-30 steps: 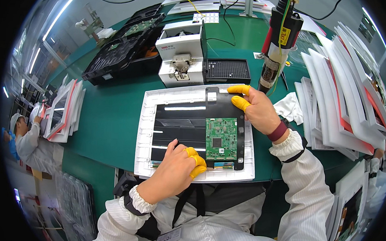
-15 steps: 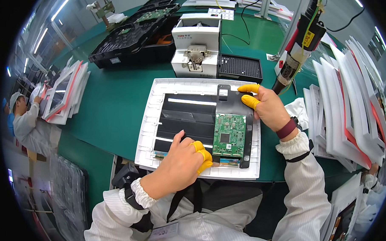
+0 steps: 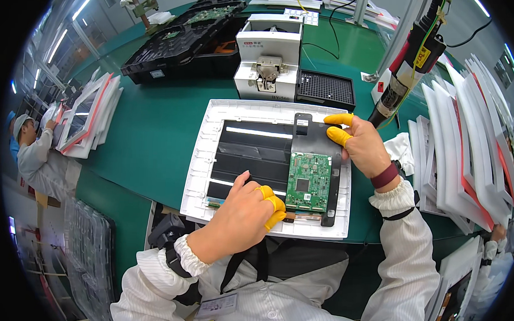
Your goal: Assembling a circuit board onto an LCD panel and securing it with screws using an electric screwdriver.
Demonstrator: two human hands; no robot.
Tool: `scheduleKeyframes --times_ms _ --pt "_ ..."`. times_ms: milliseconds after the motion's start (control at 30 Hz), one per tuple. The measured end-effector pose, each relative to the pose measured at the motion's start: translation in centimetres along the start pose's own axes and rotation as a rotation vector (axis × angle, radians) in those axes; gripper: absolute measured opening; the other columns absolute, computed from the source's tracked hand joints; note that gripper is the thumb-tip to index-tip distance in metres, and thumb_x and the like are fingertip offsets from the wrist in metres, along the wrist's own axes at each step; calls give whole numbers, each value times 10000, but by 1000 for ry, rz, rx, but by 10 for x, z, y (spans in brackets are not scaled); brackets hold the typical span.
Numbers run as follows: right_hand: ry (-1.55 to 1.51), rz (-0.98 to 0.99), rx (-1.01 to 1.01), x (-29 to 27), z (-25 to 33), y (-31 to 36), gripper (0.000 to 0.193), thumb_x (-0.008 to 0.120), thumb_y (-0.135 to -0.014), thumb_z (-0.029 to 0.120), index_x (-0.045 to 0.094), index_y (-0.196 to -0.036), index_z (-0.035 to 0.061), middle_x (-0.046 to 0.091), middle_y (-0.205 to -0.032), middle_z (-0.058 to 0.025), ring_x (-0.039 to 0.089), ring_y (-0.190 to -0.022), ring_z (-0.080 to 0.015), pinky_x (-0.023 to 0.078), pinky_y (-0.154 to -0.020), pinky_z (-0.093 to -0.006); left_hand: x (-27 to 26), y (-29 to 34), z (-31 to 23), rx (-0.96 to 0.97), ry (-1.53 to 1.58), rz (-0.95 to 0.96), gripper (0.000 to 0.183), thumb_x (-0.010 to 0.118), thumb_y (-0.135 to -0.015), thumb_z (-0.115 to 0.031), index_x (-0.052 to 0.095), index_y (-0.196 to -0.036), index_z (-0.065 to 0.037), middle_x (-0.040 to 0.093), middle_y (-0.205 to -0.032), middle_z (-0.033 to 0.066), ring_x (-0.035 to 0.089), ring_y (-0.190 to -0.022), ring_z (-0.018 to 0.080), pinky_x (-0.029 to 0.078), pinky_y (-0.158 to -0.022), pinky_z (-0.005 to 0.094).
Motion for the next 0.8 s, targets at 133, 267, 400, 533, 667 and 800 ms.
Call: scheduleKeyframes --times_ms 133,267,400,533,667,800 --pt "-31 -4 0 1 0 1 257 667 -928 122 634 -1158 12 580 -722 22 439 -490 -16 357 -450 -191 -3 2 1 5 45 -51 164 732 -812 -127 708 -950 -40 621 -886 103 567 -885 266 325 -1110 545" --pt "-3 -7 -28 0 0 -2 269 672 -924 122 629 -1168 16 586 -738 23 421 -503 -19 341 -454 -196 -4 2 1 11 61 -72 186 743 -807 -136 704 -963 -42 621 -890 101 568 -884 263 331 -1105 548" --pt "-22 1 -18 2 1 -1 268 671 -925 121 628 -1168 16 595 -767 17 412 -521 -18 326 -458 -198 -8 1 0 6 102 -94 235 773 -782 -168 705 -970 -45 621 -887 102 568 -879 264 336 -1103 550" --pt "13 -9 -63 0 5 -1 266 673 -922 118 629 -1155 -3 634 -834 -21 500 -632 -71 419 -570 -220 -9 2 -3 22 54 -96 297 799 -758 -205 710 -994 -47 621 -878 102 569 -876 263 319 -1115 543" --pt "162 -75 -161 -4 2 -2 260 715 -880 147 662 -1081 -8 648 -901 -103 593 -776 -177 487 -730 -283 -4 -2 -1 -96 14 -18 391 810 -742 -232 712 -1093 -88 623 -917 75 572 -910 248 288 -1124 536" --pt "574 -154 -333 -1 14 3 215 689 -894 128 693 -1074 10 607 -950 -111 591 -785 -217 473 -711 -296 -9 -1 -4 -95 -4 -68 436 798 -756 -251 696 -1168 -151 618 -1033 40 570 -948 240 302 -1088 569"
Point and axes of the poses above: each hand's wrist, its own y-axis away from the middle knuckle, its own x-axis out of the palm, z = x × y, the point moved 8 cm from there along -y, towards the middle knuckle
